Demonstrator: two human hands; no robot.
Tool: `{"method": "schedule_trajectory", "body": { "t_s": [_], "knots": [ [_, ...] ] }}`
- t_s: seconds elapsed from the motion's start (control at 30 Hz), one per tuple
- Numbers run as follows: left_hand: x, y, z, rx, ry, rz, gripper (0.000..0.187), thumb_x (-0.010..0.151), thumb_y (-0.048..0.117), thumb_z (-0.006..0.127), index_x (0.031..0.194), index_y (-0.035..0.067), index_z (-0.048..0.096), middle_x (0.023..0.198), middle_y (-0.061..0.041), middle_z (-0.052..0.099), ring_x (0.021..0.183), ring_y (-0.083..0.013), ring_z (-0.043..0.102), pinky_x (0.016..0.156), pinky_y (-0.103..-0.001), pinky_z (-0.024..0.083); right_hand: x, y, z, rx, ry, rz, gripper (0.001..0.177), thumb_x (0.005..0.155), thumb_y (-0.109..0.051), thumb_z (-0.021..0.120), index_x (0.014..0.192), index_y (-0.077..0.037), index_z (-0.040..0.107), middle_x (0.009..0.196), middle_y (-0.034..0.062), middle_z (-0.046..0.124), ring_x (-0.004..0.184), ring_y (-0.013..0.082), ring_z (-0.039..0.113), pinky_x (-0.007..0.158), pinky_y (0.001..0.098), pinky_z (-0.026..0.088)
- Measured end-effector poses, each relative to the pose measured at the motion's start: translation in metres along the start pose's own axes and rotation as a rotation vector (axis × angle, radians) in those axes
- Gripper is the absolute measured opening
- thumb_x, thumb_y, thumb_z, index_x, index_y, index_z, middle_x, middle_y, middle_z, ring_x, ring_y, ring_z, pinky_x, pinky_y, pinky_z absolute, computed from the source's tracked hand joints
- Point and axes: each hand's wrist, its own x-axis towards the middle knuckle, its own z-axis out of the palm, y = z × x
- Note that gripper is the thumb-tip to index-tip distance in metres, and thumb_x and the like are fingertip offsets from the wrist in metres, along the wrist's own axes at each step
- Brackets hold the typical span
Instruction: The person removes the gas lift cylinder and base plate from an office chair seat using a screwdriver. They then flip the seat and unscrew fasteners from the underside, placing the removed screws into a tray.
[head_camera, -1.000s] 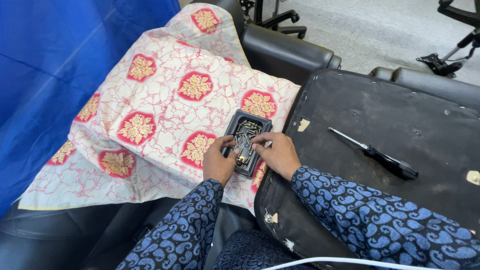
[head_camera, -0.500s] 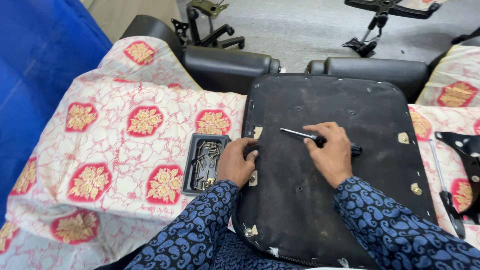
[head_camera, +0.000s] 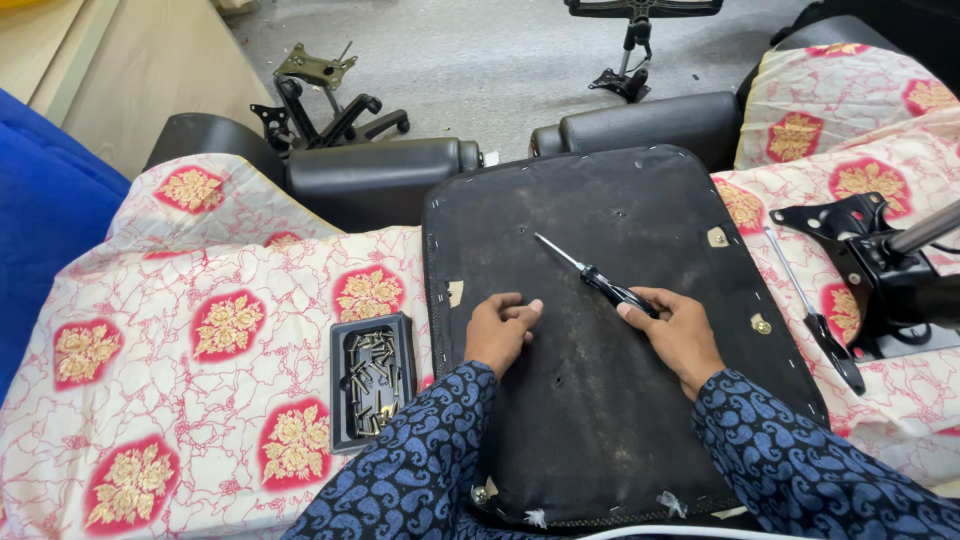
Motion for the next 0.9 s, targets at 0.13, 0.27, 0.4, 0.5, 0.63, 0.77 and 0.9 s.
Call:
{"method": "schedule_trajectory", "body": {
  "t_s": [0.13,0.27,0.4,0.5,0.63,0.77,0.9],
  "knots": [
    [0.005,0.008,0.013,-0.104,-0.119,-0.074,0.076,0.091,0.049,0.067,0.142,-0.004,0.049,0.119,-0.015,0.071,0.092,-0.0187,0.073,0.078,-0.034,0.06,-0.014,-0.014,-0.006,0.297,-0.107,0.064,0.035,0.094,-0.029,0.064,0.111,0.0,0.072,0.09,0.0038,0.068,0.078,0.0131,0.063,0.068,0.0275,0.048],
    [-0.008,0.018,0.022,-0.24,-0.181,-0.123,0.071,0.089,0.058,0.062,0.133,0.003,0.061,0.118,-0.006,0.073,0.086,-0.0151,0.067,0.075,-0.032,0.056,-0.031,-0.029,-0.005,0.413,-0.182,0.033,0.035,0.098,-0.033,0.06,0.097,0.002,0.068,0.081,0.0054,0.064,0.072,0.014,0.062,0.065,0.0275,0.048],
    [-0.024,0.027,0.025,-0.362,-0.194,-0.161,0.058,0.09,0.057,0.061,0.117,0.006,0.07,0.108,-0.006,0.075,0.081,-0.0132,0.066,0.071,-0.03,0.054,-0.049,-0.043,-0.003,0.378,-0.201,-0.074,0.032,0.097,-0.031,0.063,0.098,0.001,0.07,0.075,0.0017,0.06,0.067,0.0108,0.059,0.063,0.0254,0.047],
    [-0.038,0.029,0.026,-0.431,-0.192,-0.161,0.049,0.091,0.053,0.064,0.108,0.008,0.07,0.102,-0.005,0.073,0.081,-0.0136,0.067,0.07,-0.03,0.053,-0.067,-0.047,-0.001,0.289,-0.159,-0.084,0.032,0.095,-0.033,0.063,0.1,-0.003,0.073,0.067,0.0005,0.059,0.059,0.0089,0.055,0.057,0.0233,0.044],
    [-0.064,0.018,0.024,-0.453,-0.136,-0.126,0.042,0.089,0.049,0.069,0.103,0.009,0.07,0.099,-0.003,0.073,0.081,-0.0138,0.068,0.069,-0.029,0.053,-0.095,-0.038,-0.003,0.287,-0.171,-0.04,0.037,0.098,-0.035,0.061,0.101,0.0,0.071,0.065,0.0,0.057,0.053,0.0095,0.053,0.051,0.0231,0.044],
    [-0.098,-0.002,0.024,-0.423,-0.091,-0.107,0.044,0.086,0.046,0.074,0.101,0.005,0.072,0.096,-0.005,0.075,0.082,-0.0139,0.071,0.069,-0.028,0.052,-0.13,-0.012,-0.005,0.325,-0.225,-0.029,0.035,0.098,-0.032,0.06,0.106,0.001,0.071,0.065,0.0011,0.059,0.052,0.0093,0.053,0.05,0.0234,0.042],
    [-0.138,-0.022,0.038,-0.458,-0.028,-0.131,0.044,0.082,0.041,0.078,0.106,0.004,0.074,0.093,-0.005,0.076,0.081,-0.0143,0.07,0.069,-0.028,0.052,-0.164,0.016,-0.01,0.334,-0.23,0.015,0.035,0.097,-0.029,0.061,0.111,0.001,0.072,0.068,0.003,0.062,0.053,0.0101,0.055,0.051,0.0236,0.042]
  ]
}}
